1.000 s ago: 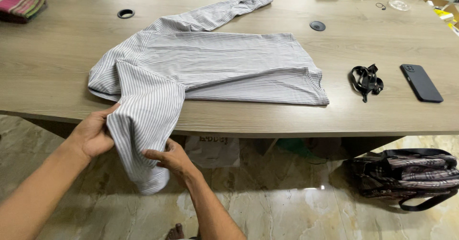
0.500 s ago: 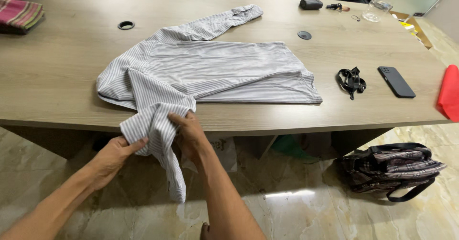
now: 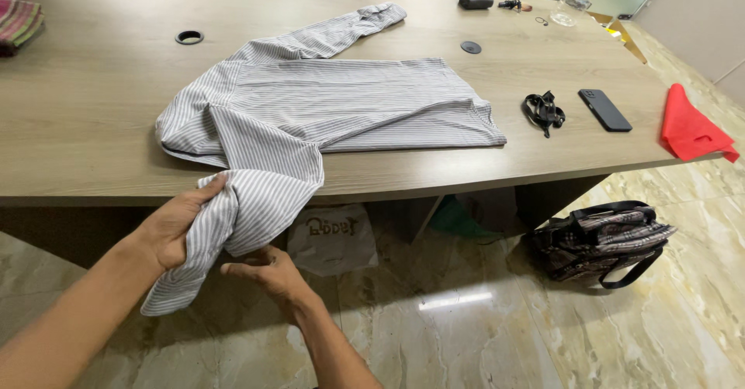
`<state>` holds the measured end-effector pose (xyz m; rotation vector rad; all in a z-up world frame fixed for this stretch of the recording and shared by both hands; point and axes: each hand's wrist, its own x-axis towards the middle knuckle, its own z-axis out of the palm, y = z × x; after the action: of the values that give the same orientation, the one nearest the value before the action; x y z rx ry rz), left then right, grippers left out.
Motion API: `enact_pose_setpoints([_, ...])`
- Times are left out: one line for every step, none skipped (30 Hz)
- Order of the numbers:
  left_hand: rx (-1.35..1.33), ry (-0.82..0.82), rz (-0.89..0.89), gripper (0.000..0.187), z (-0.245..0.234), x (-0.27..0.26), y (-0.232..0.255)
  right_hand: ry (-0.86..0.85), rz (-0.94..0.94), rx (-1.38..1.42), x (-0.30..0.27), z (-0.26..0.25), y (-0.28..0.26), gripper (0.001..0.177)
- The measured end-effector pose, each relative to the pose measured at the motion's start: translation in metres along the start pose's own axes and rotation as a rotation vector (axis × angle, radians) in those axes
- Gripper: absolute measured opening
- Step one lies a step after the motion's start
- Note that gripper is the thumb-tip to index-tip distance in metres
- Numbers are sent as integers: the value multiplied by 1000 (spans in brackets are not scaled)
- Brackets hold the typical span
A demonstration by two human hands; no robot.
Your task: The person folds a pair of beige trousers on a table, then retrieves a striped shirt from a chair and begins folding it. The person smooths and aligns the garments by hand, folding them into compact rectangles.
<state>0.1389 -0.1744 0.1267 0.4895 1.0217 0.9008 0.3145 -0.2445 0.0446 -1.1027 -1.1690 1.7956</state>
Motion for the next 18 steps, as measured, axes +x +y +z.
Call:
enact_pose_setpoints([4,26,-69,36,-3,-1,0,42,11,41,-2,7,2,76])
enact_pose_setpoints([8,52,-138,38,-5,-1,0,84,21,82,-2,12,4,72])
enact_pose_setpoints([-29,32,-124,39,-8,-3,-1,85,29,99,-1,13,4,68])
enact_pose_setpoints([-67,11,-109,40,-10,-4,-2,86,36,116,0,15,6,65])
enact_pose_setpoints([-106,-8,-96,41,-12,-4,-2,86,46,132,3,15,9,62])
enact_pose_setpoints([-126,-7,-81,42,-14,-3,-2,58,76,91,6,14,11,56])
enact_pose_setpoints([-146,-5,-66,43,-15,-3,-3,28,107,51,10,12,14,51])
enact_pose_setpoints([-167,-3,-51,44,-17,-5,-4,-1,138,10,13,11,17,47])
enact_pose_setpoints([-103,16,-9,46,-20,-7,-5,25,142,30,17,11,21,44])
enact_pose_setpoints([-39,36,32,48,-21,-10,-6,51,147,49,21,10,23,41])
enact_pose_setpoints([26,56,72,51,-22,-13,-7,78,151,70,25,9,25,39])
enact_pose_setpoints([99,82,51,54,-22,-19,-10,146,118,137,31,6,23,36])
enact_pose_setpoints([172,107,27,58,-23,-28,-13,214,84,205,39,3,18,34])
enact_pose_setpoints([245,133,3,61,-23,-35,-16,284,52,272,45,0,13,32])
enact_pose_setpoints([311,152,-45,61,-21,-41,-21,313,39,331,49,-1,10,32])
enact_pose_setpoints([376,171,-94,62,-20,-48,-28,343,27,389,52,-3,5,31])
enact_pose_setpoints([439,193,-142,62,-20,-51,-32,370,17,446,56,-5,0,31])
enact_pose_setpoints([457,207,-146,60,-19,-52,-35,352,39,493,59,-8,-7,32])
